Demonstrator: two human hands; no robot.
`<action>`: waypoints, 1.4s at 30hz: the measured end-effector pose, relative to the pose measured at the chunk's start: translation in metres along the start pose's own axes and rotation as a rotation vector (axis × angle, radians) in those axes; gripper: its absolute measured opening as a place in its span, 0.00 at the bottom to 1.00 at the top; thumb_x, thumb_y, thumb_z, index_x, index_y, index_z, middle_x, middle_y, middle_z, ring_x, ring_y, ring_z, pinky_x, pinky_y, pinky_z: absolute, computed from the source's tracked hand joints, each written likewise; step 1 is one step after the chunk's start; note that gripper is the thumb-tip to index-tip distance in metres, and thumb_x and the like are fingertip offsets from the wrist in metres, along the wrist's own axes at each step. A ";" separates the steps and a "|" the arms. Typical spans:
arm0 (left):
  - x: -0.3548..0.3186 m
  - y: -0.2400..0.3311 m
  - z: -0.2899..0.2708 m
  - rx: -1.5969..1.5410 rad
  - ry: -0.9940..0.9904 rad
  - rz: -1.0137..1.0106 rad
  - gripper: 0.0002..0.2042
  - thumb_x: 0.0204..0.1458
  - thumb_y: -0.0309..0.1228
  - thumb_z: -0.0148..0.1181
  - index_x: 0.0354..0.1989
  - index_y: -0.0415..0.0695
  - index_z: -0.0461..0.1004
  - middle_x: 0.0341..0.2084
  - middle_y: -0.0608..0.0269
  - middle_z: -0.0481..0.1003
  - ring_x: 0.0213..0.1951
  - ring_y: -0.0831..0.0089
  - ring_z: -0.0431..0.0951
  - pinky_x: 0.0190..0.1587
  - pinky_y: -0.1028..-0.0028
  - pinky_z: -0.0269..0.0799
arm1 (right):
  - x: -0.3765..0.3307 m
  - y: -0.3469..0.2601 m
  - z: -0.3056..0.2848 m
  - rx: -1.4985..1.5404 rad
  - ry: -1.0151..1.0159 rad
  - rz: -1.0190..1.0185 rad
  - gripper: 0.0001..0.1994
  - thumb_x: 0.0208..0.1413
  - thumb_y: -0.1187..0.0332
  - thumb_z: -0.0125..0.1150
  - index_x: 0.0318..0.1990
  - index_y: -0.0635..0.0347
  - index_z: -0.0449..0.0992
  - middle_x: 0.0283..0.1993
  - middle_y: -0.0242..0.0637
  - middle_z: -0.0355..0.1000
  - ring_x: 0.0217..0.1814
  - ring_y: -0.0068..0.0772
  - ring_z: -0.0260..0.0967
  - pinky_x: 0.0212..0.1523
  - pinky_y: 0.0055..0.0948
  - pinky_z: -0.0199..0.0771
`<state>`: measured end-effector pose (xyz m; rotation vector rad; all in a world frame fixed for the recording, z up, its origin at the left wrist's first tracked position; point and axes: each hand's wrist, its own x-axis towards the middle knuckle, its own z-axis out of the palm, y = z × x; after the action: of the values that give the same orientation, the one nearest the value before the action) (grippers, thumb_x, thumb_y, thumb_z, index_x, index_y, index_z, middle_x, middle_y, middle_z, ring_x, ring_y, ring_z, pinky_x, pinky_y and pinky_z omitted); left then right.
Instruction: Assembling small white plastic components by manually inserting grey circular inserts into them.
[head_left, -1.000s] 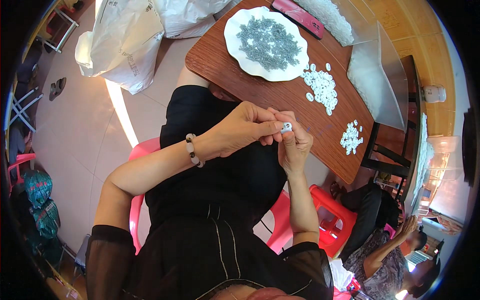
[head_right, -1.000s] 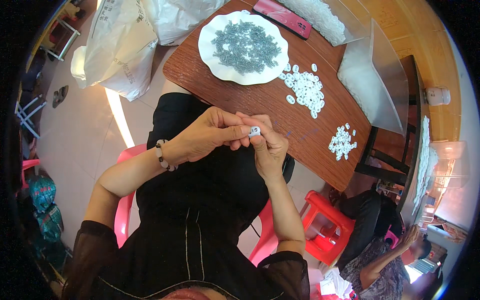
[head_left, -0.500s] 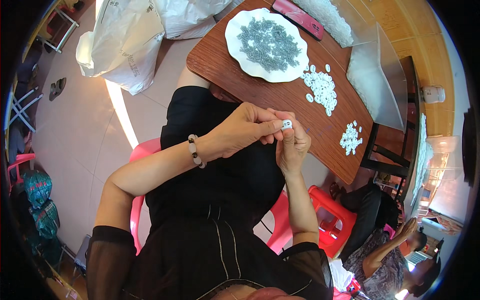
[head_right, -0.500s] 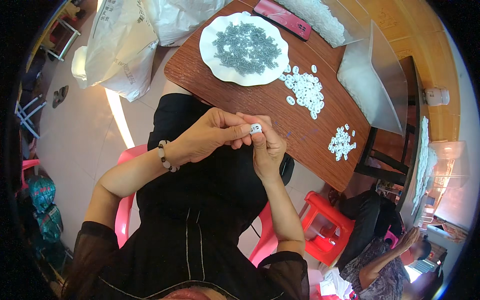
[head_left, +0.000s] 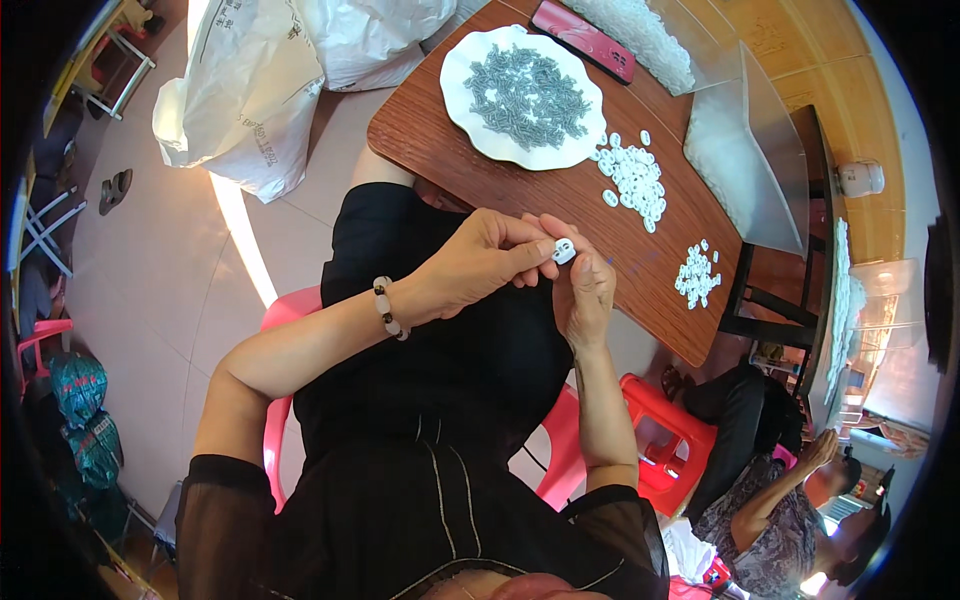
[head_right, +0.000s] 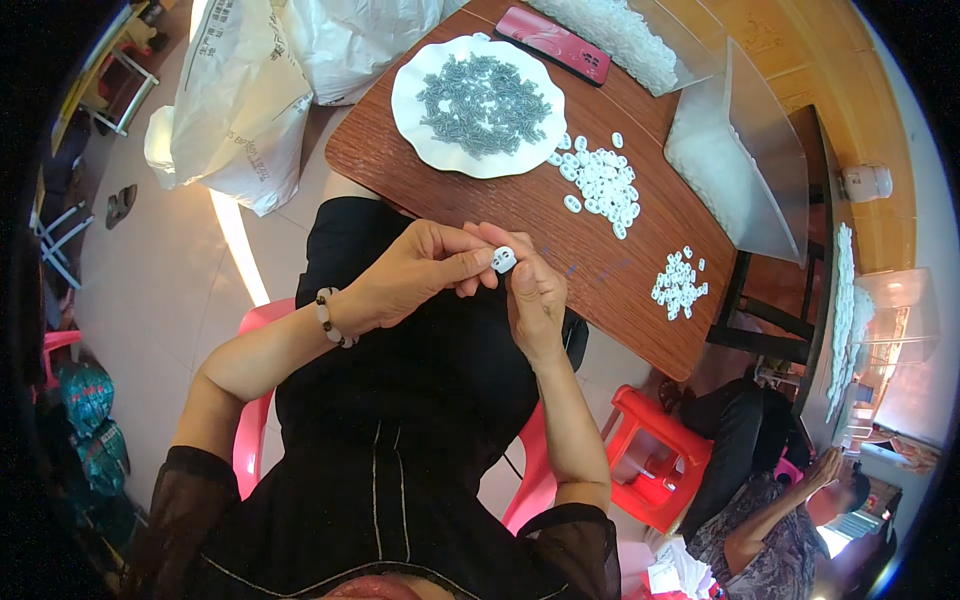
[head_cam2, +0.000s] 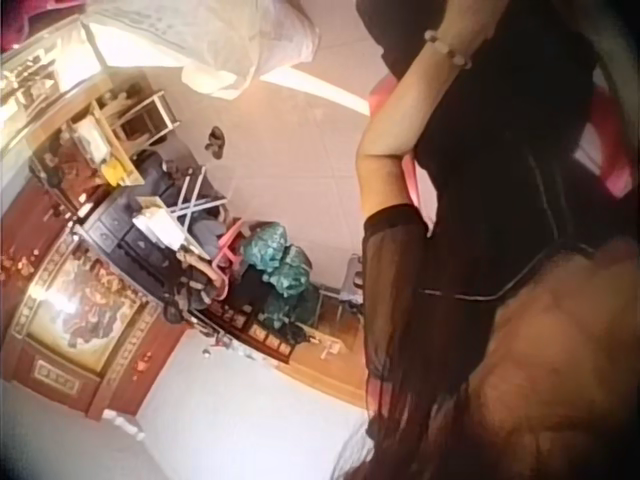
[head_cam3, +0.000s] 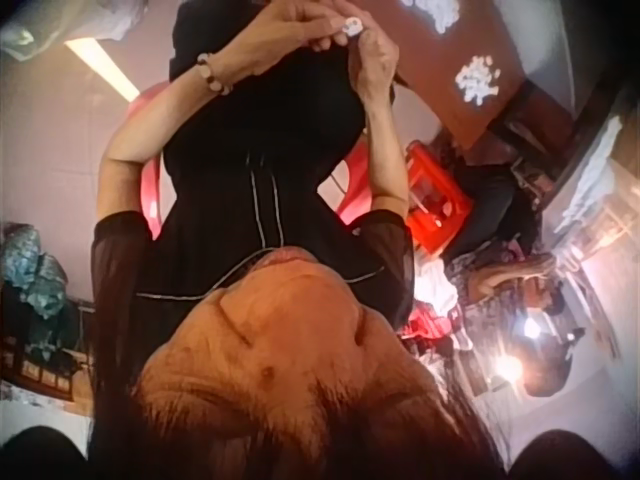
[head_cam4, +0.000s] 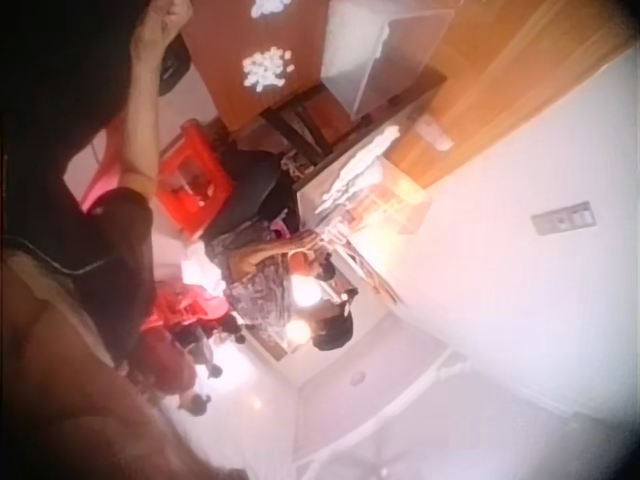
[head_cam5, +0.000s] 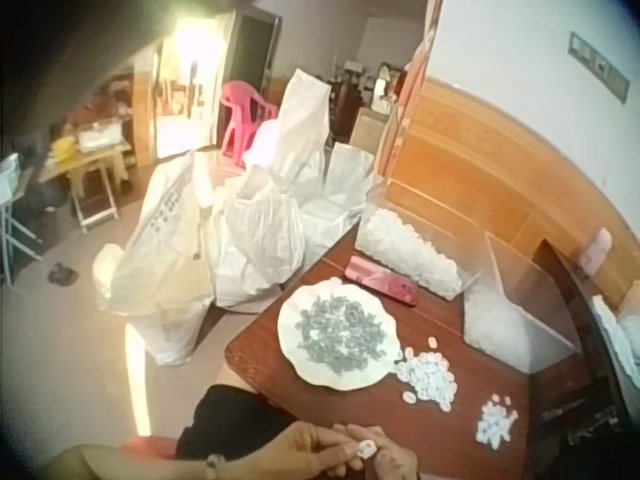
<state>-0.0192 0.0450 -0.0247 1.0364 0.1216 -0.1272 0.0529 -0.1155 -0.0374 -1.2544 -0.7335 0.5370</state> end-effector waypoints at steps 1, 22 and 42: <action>0.000 0.001 0.001 0.018 0.015 -0.003 0.11 0.58 0.33 0.58 0.30 0.37 0.79 0.26 0.65 0.77 0.26 0.84 0.70 0.30 0.83 0.67 | 0.000 0.000 0.000 -0.001 -0.003 0.009 0.30 0.67 0.49 0.42 0.59 0.73 0.66 0.58 0.51 0.67 0.57 0.35 0.65 0.59 0.33 0.61; 0.002 -0.003 -0.002 -0.237 0.047 -0.129 0.09 0.58 0.33 0.58 0.36 0.39 0.78 0.28 0.66 0.78 0.27 0.84 0.72 0.33 0.84 0.69 | 0.000 -0.011 0.001 -0.017 0.028 0.042 0.32 0.66 0.47 0.42 0.59 0.73 0.66 0.58 0.52 0.68 0.54 0.35 0.69 0.57 0.32 0.66; 0.002 -0.004 -0.001 -0.241 0.043 -0.114 0.09 0.57 0.33 0.59 0.36 0.39 0.79 0.27 0.67 0.77 0.26 0.86 0.71 0.32 0.85 0.67 | 0.005 -0.030 -0.002 -0.424 0.119 -0.065 0.09 0.55 0.81 0.61 0.43 0.66 0.78 0.45 0.38 0.73 0.38 0.21 0.73 0.38 0.18 0.74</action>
<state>-0.0183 0.0435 -0.0286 0.7916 0.2300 -0.1893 0.0567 -0.1198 -0.0076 -1.6341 -0.8093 0.2554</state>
